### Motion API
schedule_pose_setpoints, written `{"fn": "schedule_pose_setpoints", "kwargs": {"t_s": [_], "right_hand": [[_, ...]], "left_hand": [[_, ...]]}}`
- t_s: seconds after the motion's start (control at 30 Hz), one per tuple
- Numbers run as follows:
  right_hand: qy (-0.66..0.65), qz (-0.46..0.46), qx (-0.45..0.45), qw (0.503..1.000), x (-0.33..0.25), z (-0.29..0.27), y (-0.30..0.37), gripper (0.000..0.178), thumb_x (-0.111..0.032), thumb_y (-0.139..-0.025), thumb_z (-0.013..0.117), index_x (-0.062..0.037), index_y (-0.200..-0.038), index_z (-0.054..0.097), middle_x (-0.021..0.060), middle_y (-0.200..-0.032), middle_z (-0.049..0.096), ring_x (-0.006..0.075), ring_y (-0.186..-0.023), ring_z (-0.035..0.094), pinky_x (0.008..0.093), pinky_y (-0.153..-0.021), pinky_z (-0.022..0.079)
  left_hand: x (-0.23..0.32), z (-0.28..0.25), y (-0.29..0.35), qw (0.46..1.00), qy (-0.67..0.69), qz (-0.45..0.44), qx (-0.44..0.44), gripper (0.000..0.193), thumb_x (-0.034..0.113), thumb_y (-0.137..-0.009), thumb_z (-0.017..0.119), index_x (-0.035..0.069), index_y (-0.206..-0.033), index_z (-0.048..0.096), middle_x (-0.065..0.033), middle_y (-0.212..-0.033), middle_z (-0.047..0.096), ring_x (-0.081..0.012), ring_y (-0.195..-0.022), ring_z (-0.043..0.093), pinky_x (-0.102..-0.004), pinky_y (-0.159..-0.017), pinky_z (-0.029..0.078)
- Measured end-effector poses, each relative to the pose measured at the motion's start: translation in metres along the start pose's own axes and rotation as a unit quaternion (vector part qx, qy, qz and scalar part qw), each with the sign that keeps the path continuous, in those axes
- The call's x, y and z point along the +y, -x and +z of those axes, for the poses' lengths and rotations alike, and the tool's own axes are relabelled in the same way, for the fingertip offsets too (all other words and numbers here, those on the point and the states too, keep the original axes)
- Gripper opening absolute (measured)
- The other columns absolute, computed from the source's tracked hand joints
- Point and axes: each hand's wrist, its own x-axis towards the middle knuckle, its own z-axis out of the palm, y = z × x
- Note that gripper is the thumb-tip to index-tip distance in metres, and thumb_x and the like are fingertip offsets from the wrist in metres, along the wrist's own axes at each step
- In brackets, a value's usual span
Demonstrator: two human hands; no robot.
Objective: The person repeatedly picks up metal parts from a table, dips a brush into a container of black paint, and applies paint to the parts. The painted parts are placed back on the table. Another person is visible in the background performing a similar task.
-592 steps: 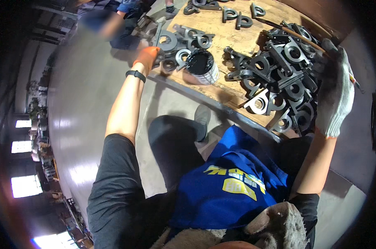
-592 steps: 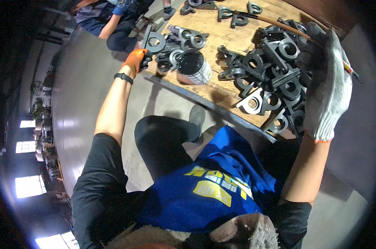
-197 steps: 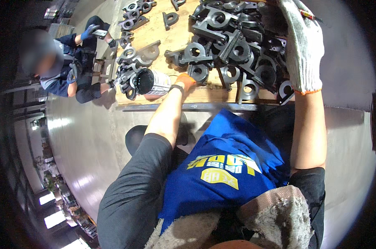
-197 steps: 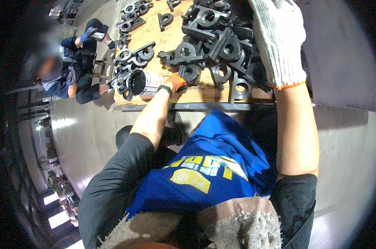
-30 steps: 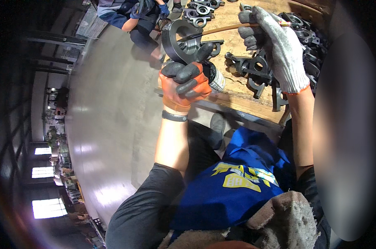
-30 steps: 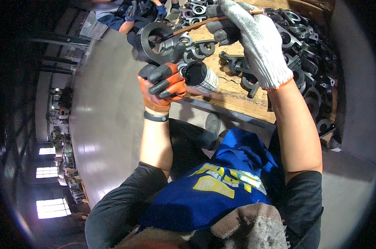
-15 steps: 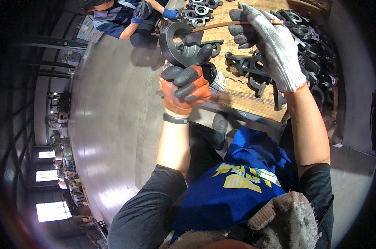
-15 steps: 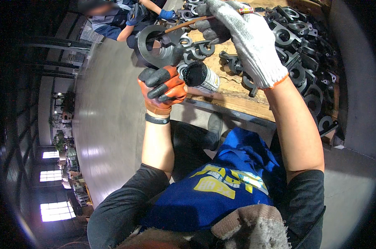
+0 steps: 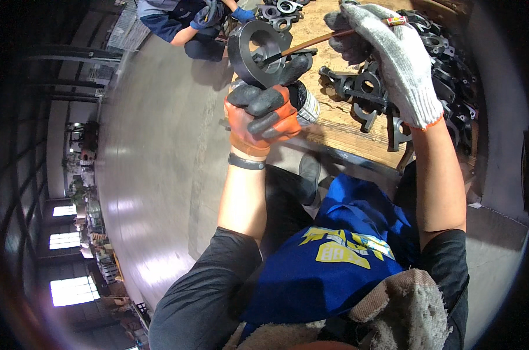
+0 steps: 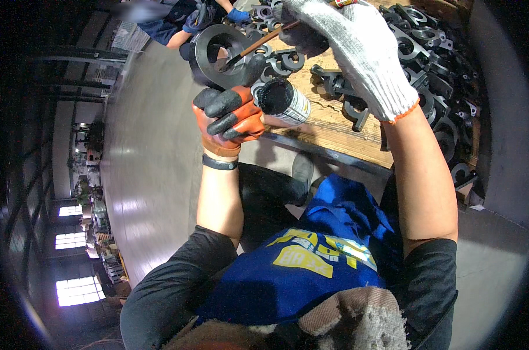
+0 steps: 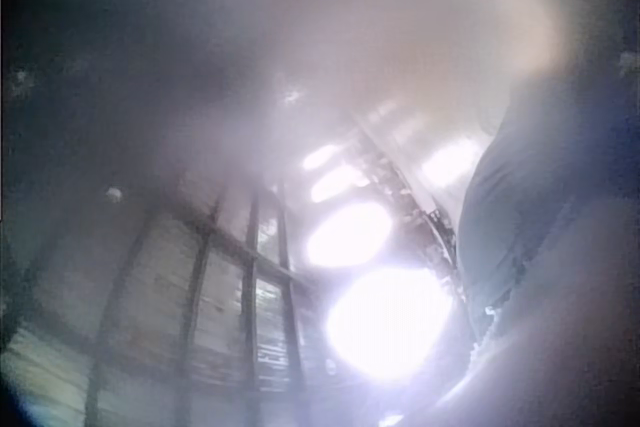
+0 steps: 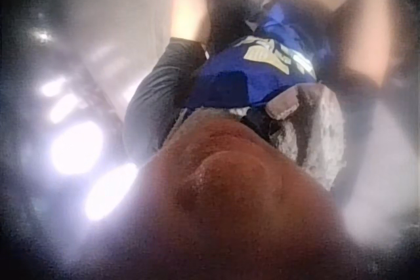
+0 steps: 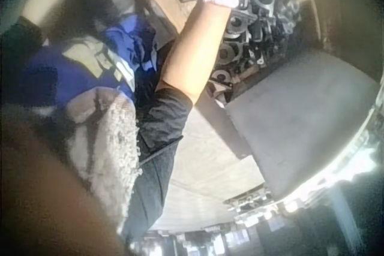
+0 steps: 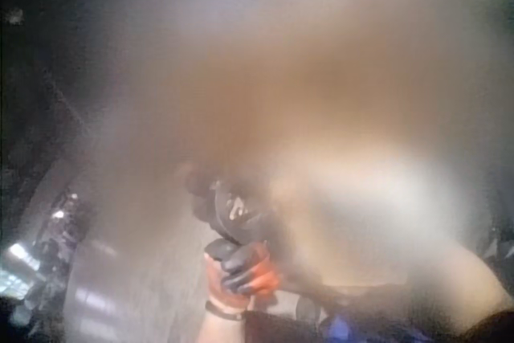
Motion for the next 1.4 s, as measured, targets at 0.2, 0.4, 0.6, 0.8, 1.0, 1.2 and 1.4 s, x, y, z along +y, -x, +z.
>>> {"fn": "schedule_pose_setpoints", "kwargs": {"t_s": [0.2, 0.4, 0.6, 0.8, 1.0, 1.2, 1.4], "right_hand": [[0.004, 0.001, -0.01, 1.0, 0.001, -0.001, 0.0, 0.031, -0.027, -0.099, 0.055, -0.0014, -0.113, 0.064, 0.0089, -0.097, 0.069, 0.0133, -0.077, 0.064, 0.0238, -0.066, 0.051], [0.009, 0.0, -0.012, 1.0, 0.001, -0.002, 0.002, 0.031, -0.027, -0.099, 0.055, -0.0014, -0.114, 0.064, 0.0092, -0.098, 0.069, 0.0135, -0.079, 0.064, 0.0239, -0.067, 0.052], [0.014, -0.002, -0.014, 1.0, 0.001, 0.0, 0.003, 0.032, -0.028, -0.099, 0.055, -0.0013, -0.114, 0.064, 0.0094, -0.098, 0.07, 0.0137, -0.08, 0.065, 0.0241, -0.069, 0.052], [0.021, -0.003, -0.014, 1.0, -0.002, -0.003, 0.006, 0.032, -0.028, -0.099, 0.055, -0.0012, -0.115, 0.064, 0.0097, -0.099, 0.07, 0.0139, -0.081, 0.065, 0.0242, -0.07, 0.052], [0.022, -0.005, -0.015, 1.0, -0.004, 0.0, 0.006, 0.033, -0.028, -0.099, 0.055, -0.0012, -0.115, 0.064, 0.0099, -0.1, 0.07, 0.0141, -0.083, 0.066, 0.0244, -0.071, 0.053], [0.025, -0.004, -0.011, 1.0, -0.008, 0.0, 0.008, 0.034, -0.029, -0.099, 0.055, -0.0011, -0.115, 0.064, 0.0102, -0.1, 0.07, 0.0143, -0.084, 0.066, 0.0245, -0.072, 0.053], [0.027, -0.004, -0.018, 0.999, -0.007, -0.004, 0.008, 0.034, -0.029, -0.099, 0.055, -0.0011, -0.116, 0.064, 0.0104, -0.101, 0.07, 0.0145, -0.085, 0.067, 0.0246, -0.073, 0.053]], "left_hand": [[-0.003, 0.01, -0.004, 1.0, -0.024, -0.02, 0.005, 0.015, 0.021, -0.079, 0.057, 0.012, -0.074, 0.045, 0.0076, -0.051, 0.049, -0.0043, -0.035, 0.042, -0.02, -0.039, 0.032], [-0.005, 0.012, -0.003, 0.999, -0.008, -0.009, 0.036, 0.021, 0.024, -0.08, 0.057, 0.017, -0.061, 0.051, 0.0081, -0.052, 0.049, -0.0038, -0.037, 0.044, -0.0201, -0.041, 0.032], [-0.002, 0.004, 0.001, 0.998, -0.021, -0.001, 0.058, 0.019, 0.024, -0.08, 0.057, 0.016, -0.064, 0.051, 0.0078, -0.056, 0.048, -0.0046, -0.042, 0.045, -0.0212, -0.044, 0.031], [0.0, 0.005, -0.004, 1.0, -0.018, -0.016, 0.001, 0.016, 0.022, -0.079, 0.057, 0.012, -0.075, 0.045, 0.0072, -0.057, 0.049, -0.0053, -0.042, 0.045, -0.0224, -0.044, 0.032], [-0.004, 0.012, -0.004, 1.0, 0.006, 0.006, -0.023, 0.079, 0.018, -0.08, 0.049, -0.004, -0.15, 0.02, 0.0069, -0.053, 0.046, -0.0075, -0.036, 0.037, -0.0248, -0.046, 0.033], [-0.003, 0.007, -0.007, 0.997, -0.024, -0.025, -0.069, 0.057, 0.025, -0.079, 0.052, -0.001, -0.129, 0.038, 0.0067, -0.05, 0.044, -0.0065, -0.036, 0.037, -0.0246, -0.046, 0.03], [-0.007, 0.021, -0.011, 0.999, -0.042, -0.023, -0.01, 0.017, 0.018, -0.078, 0.055, 0.016, -0.061, 0.052, 0.0097, -0.051, 0.046, -0.0034, -0.037, 0.044, -0.0208, -0.041, 0.03]]}}
